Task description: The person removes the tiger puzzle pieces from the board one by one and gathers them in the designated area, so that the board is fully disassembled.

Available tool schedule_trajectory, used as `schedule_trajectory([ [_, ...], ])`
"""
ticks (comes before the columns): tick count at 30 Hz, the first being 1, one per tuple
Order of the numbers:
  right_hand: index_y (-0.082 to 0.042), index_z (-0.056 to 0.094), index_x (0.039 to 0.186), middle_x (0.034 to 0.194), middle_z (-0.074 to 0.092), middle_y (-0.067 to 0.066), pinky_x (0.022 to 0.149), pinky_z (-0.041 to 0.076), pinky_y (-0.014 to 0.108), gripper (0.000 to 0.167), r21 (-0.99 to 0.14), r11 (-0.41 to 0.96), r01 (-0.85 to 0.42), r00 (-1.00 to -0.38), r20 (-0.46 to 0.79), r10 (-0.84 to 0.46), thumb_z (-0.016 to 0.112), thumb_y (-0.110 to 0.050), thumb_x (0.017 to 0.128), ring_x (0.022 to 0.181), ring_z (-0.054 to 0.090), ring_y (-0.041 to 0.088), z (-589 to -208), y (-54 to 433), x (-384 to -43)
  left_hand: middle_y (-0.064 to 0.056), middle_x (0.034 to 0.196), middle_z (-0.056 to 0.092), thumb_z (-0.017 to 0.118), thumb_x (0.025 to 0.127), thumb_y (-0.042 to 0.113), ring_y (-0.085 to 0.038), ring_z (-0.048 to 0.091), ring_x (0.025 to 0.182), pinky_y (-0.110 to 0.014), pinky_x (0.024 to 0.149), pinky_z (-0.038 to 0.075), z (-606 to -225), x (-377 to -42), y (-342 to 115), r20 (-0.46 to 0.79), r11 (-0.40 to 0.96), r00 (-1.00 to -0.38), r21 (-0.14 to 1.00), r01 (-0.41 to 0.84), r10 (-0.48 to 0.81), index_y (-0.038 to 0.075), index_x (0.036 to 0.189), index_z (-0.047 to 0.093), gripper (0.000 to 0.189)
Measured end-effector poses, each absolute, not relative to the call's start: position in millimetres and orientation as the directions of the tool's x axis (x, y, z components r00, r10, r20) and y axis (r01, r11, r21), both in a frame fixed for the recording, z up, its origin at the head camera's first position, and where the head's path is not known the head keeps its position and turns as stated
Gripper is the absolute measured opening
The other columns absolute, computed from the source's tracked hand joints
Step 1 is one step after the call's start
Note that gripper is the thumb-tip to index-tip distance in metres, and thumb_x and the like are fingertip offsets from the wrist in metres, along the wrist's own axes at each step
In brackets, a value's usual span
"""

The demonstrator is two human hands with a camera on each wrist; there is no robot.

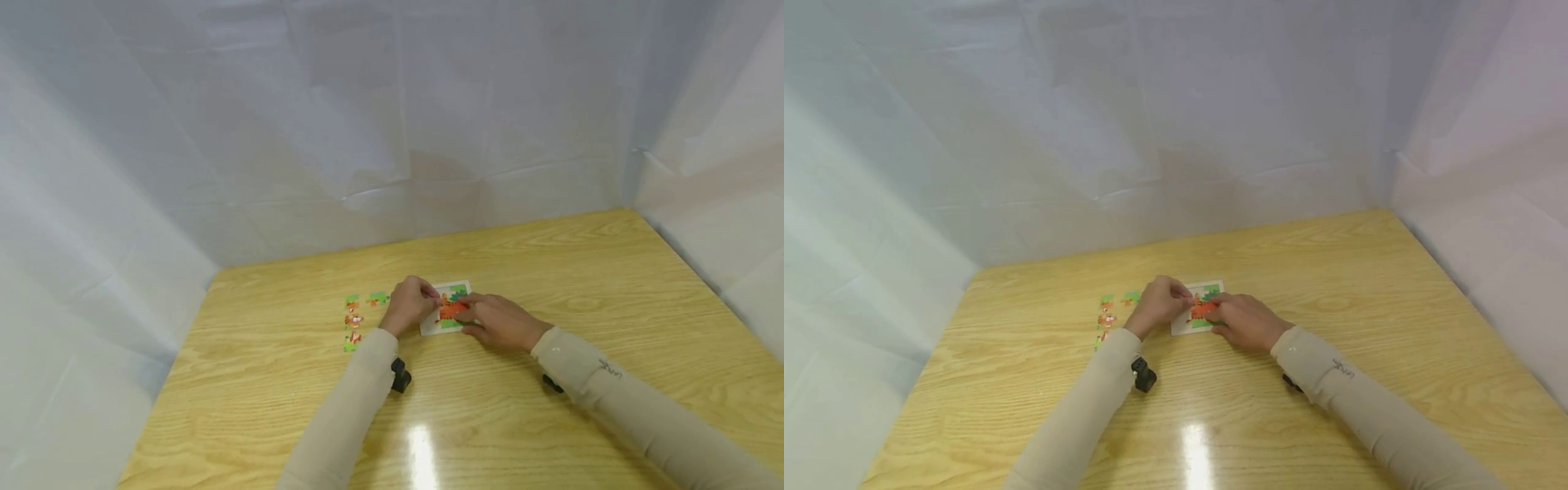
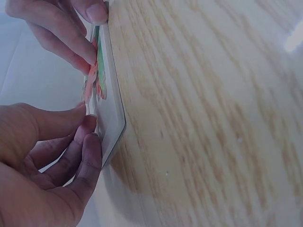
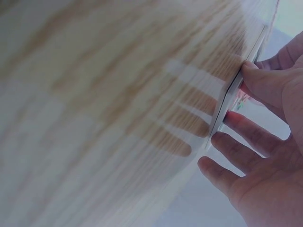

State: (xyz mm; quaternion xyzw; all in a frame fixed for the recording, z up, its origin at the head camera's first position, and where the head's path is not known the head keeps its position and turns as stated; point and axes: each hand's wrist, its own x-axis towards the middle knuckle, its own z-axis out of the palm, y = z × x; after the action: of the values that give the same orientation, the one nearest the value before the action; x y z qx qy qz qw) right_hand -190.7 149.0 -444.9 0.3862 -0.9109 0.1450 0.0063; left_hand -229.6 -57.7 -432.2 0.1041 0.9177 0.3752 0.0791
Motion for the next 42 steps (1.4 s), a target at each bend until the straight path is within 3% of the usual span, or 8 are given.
schedule_trajectory([
  [17, -0.001, 0.073, 0.121, 0.132, 0.062, 0.026, 0.096, 0.051, 0.052, 0.029, -0.315, 0.654, -0.688, -0.712, 0.12, -0.692, 0.073, -0.015, 0.095, 0.118, 0.062, 0.039, -443.3, 148.1, -191.0, -0.003, 0.087, 0.072, 0.074, 0.094, 0.017, -0.016, 0.066, 0.078, -0.032, 0.069, 0.055, -423.4, -227.2, -68.5, -0.111, 0.653, -0.961, 0.752, 0.086, 0.254, 0.005, 0.098, 0.077, 0.013],
  [28, -0.001, 0.07, 0.127, 0.136, 0.06, 0.025, 0.102, 0.047, 0.054, 0.034, -0.362, 0.674, -0.644, -0.749, 0.114, -0.653, 0.072, -0.015, 0.096, 0.126, 0.057, 0.039, -442.6, 149.4, -191.4, -0.007, 0.096, 0.073, 0.071, 0.097, 0.019, -0.024, 0.069, 0.087, -0.037, 0.074, 0.055, -411.5, -221.4, -101.5, -0.098, 0.637, -0.974, 0.768, 0.058, 0.206, 0.005, 0.101, 0.076, 0.015],
  [42, -0.001, 0.071, 0.124, 0.134, 0.061, 0.025, 0.099, 0.049, 0.052, 0.033, -0.339, 0.674, -0.656, -0.74, 0.117, -0.662, 0.074, -0.015, 0.094, 0.122, 0.06, 0.039, -441.6, 149.7, -197.6, -0.007, 0.098, 0.073, 0.07, 0.097, 0.014, -0.027, 0.068, 0.09, -0.038, 0.075, 0.056, -408.3, -216.3, -144.4, -0.094, 0.643, -0.987, 0.766, 0.014, 0.134, 0.004, 0.1, 0.076, 0.012],
])
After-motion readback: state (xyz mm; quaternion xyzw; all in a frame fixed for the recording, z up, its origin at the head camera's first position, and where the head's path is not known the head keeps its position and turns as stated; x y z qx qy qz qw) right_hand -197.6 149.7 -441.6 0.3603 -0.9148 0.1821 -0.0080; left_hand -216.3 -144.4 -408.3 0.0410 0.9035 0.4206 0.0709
